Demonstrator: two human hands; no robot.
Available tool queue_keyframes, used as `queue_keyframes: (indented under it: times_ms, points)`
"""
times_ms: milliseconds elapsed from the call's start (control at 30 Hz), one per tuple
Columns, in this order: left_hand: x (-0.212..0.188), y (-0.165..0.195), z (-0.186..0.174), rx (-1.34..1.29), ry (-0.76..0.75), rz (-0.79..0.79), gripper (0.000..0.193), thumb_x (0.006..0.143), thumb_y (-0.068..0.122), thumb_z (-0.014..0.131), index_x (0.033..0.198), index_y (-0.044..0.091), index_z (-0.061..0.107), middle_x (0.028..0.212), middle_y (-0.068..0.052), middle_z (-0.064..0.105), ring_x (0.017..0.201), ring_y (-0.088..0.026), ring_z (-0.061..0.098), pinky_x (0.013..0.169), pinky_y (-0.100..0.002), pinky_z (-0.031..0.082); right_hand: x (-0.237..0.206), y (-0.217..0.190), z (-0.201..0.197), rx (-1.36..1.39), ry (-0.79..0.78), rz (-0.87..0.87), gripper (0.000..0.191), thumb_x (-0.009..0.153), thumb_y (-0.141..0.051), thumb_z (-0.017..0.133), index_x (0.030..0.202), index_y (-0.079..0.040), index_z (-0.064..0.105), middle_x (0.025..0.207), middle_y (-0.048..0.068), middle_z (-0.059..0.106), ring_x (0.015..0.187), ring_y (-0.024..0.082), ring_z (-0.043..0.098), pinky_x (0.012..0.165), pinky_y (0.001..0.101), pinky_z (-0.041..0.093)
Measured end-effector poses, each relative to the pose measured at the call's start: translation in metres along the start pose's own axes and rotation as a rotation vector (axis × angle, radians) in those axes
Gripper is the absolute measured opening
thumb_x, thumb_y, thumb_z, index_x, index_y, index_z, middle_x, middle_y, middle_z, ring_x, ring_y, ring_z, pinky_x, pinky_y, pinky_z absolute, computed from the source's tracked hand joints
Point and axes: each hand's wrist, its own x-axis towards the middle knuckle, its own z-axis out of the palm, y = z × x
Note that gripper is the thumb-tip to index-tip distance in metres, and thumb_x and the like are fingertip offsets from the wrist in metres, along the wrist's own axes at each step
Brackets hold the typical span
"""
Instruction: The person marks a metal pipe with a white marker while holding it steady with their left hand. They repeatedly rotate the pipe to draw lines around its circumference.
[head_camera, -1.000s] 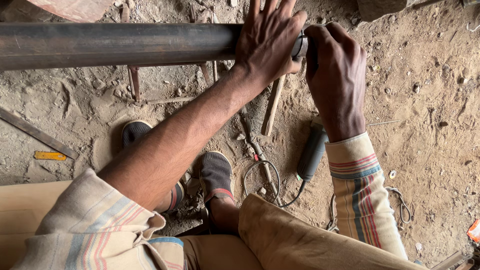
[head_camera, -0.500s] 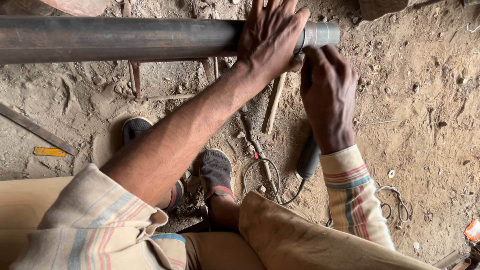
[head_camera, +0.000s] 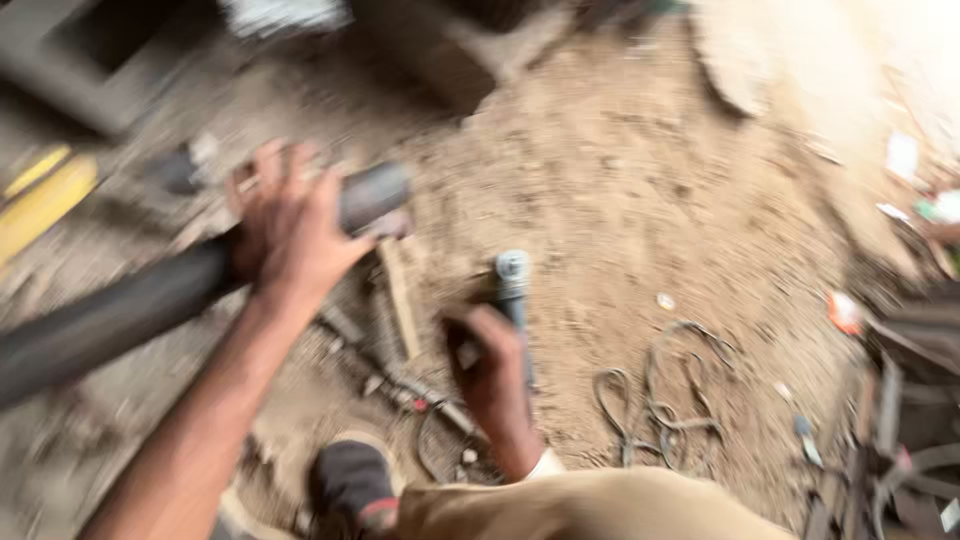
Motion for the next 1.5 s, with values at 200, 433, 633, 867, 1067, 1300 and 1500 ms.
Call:
queue_keyframes:
  times_ms: [200,433,633,867,1067,1300,1500]
  points:
    - [0.011,-0.004,-0.009,0.195,-0.052,-0.020,0.077,0.055,0.051,0.099,0.119,0.014,0.075,0.145,-0.014,0.056,0.145,-0.039,0.037,0.114,-0.076,0.020,-0.019,-0.035,-0.013,0.013,-0.181,0.296,0.026,0.088,0.005,0.073,0.111,-0.006,0.075,0.101,0.011,0.077,0.085,0.022,0.076,0.077,0.0318,0.065]
    - [0.000,-0.029,-0.004,0.206,0.051,0.080,0.070,0.068,0.050,0.097,0.118,0.006,0.074,0.145,-0.026,0.053,0.138,-0.050,0.044,0.117,-0.071,0.021,-0.022,-0.045,-0.024,0.003,-0.163,0.234,0.034,0.078,0.008,0.073,0.111,-0.002,0.074,0.096,0.015,0.073,0.085,0.027,0.073,0.074,0.0383,0.060]
    - [-0.005,-0.040,-0.021,0.207,-0.016,-0.064,0.085,0.058,0.047,0.100,0.127,0.008,0.068,0.149,-0.020,0.045,0.144,-0.045,0.035,0.114,-0.078,0.026,-0.021,-0.055,-0.009,0.021,-0.218,0.250,0.031,0.083,0.004,0.072,0.113,-0.004,0.073,0.102,0.014,0.074,0.089,0.029,0.074,0.078,0.0386,0.060]
    - [-0.013,-0.034,-0.040,0.067,-0.147,0.051,0.074,0.078,0.037,0.090,0.135,0.000,0.060,0.127,-0.021,0.062,0.120,-0.038,0.059,0.109,-0.053,0.045,-0.032,-0.037,-0.022,0.066,-0.203,0.194,0.027,0.087,0.003,0.070,0.114,-0.003,0.072,0.105,0.015,0.073,0.095,0.034,0.073,0.085,0.0410,0.060]
    - [-0.020,-0.008,-0.061,-0.224,-0.237,0.094,0.092,0.062,-0.002,0.078,0.149,0.000,0.047,0.128,-0.028,0.058,0.101,-0.035,0.066,0.087,-0.044,0.059,-0.026,-0.042,-0.031,0.103,-0.194,0.263,0.021,0.095,0.002,0.068,0.115,-0.004,0.071,0.109,0.014,0.074,0.096,0.032,0.074,0.087,0.0405,0.061]
    - [-0.091,0.114,-0.079,0.008,-0.042,0.676,0.046,0.097,0.038,0.061,0.142,0.028,0.059,0.138,0.007,0.064,0.127,-0.020,0.054,0.095,-0.042,0.042,-0.035,-0.036,-0.033,0.097,-0.239,0.342,0.023,0.089,0.002,0.072,0.111,-0.002,0.070,0.107,0.015,0.072,0.097,0.033,0.073,0.086,0.0405,0.061]
    - [-0.085,0.141,-0.139,-0.329,-0.088,0.524,0.054,0.093,0.054,0.054,0.136,0.023,0.054,0.145,-0.008,0.055,0.136,-0.032,0.047,0.109,-0.053,0.033,-0.018,-0.057,-0.009,0.299,-0.167,0.319,0.030,0.083,0.005,0.071,0.112,-0.003,0.072,0.111,0.014,0.075,0.099,0.031,0.077,0.083,0.0372,0.063]
